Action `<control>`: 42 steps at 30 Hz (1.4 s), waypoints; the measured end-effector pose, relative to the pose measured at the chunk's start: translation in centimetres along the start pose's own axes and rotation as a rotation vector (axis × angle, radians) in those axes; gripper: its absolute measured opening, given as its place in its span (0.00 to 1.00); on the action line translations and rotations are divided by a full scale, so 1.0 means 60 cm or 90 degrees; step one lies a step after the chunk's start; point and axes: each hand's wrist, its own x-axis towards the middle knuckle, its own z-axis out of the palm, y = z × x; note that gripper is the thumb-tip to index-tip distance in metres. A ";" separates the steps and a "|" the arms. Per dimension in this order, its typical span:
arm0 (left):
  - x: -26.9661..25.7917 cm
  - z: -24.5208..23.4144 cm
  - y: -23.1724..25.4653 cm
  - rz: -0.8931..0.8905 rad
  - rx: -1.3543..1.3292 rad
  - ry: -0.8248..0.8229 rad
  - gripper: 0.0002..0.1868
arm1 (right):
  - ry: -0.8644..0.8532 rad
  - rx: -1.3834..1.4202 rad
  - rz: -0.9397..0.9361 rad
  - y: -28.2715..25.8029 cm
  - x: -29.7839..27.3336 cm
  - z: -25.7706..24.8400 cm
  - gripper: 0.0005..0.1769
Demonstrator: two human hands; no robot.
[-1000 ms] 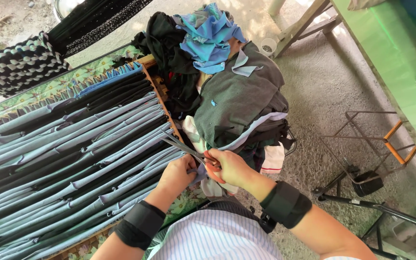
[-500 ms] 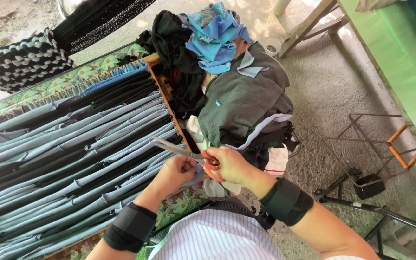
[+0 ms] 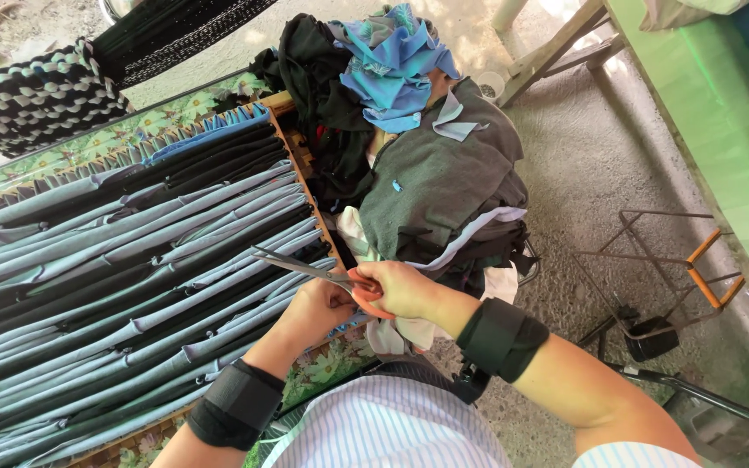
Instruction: Inserting and trimming fabric strips on a weaving frame to assemble a rug.
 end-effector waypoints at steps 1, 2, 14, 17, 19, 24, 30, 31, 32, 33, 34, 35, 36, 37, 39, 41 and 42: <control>-0.002 0.001 0.012 0.001 -0.002 0.001 0.15 | -0.001 -0.002 0.000 0.001 0.000 0.002 0.16; -0.004 0.001 0.024 -0.006 0.009 0.009 0.14 | 0.005 -0.030 0.019 0.001 0.001 0.004 0.15; 0.021 -0.005 -0.037 -0.022 0.009 0.006 0.15 | 0.041 0.023 0.067 0.029 0.008 0.025 0.14; 0.023 -0.004 -0.044 -0.023 -0.017 -0.002 0.13 | 0.046 0.023 0.064 0.036 0.007 0.028 0.15; 0.023 -0.005 -0.029 -0.017 -0.025 -0.006 0.13 | 0.050 0.021 0.053 0.034 0.007 0.029 0.16; 0.002 -0.008 0.041 -0.043 -0.028 0.008 0.19 | 0.045 0.017 0.039 0.028 0.005 0.028 0.17; 0.006 -0.017 0.024 -0.014 -0.085 -0.065 0.23 | -0.061 0.293 0.057 0.056 -0.003 0.020 0.19; 0.006 -0.018 0.013 -0.014 -0.084 -0.065 0.23 | -0.060 0.294 0.055 0.051 -0.005 0.016 0.19; 0.008 -0.019 0.002 -0.015 -0.063 -0.072 0.17 | -0.043 0.248 0.028 0.047 -0.007 0.011 0.19; 0.009 -0.018 -0.009 -0.018 -0.042 -0.081 0.11 | -0.025 0.204 0.001 0.043 -0.011 0.007 0.19; 0.008 -0.017 -0.009 -0.018 -0.040 -0.084 0.11 | -0.022 0.205 0.002 0.034 -0.021 -0.010 0.19; 0.009 -0.017 -0.008 -0.034 -0.013 -0.069 0.09 | -0.036 0.118 0.001 0.026 -0.032 -0.028 0.15; 0.009 -0.018 -0.008 -0.050 0.013 -0.054 0.06 | -0.050 0.030 0.000 0.018 -0.042 -0.045 0.12; 0.009 -0.018 0.001 -0.052 0.014 -0.054 0.06 | -0.050 0.031 0.001 0.002 -0.061 -0.067 0.12; 0.004 -0.018 0.017 -0.088 -0.002 -0.064 0.05 | -0.063 -0.286 0.042 -0.030 -0.100 -0.108 0.17; 0.001 -0.017 0.019 -0.064 0.034 -0.055 0.05 | -0.132 -0.301 0.110 -0.031 -0.136 -0.141 0.20; 0.003 -0.017 0.021 -0.038 0.072 -0.048 0.05 | -0.197 -0.316 0.179 -0.031 -0.154 -0.160 0.24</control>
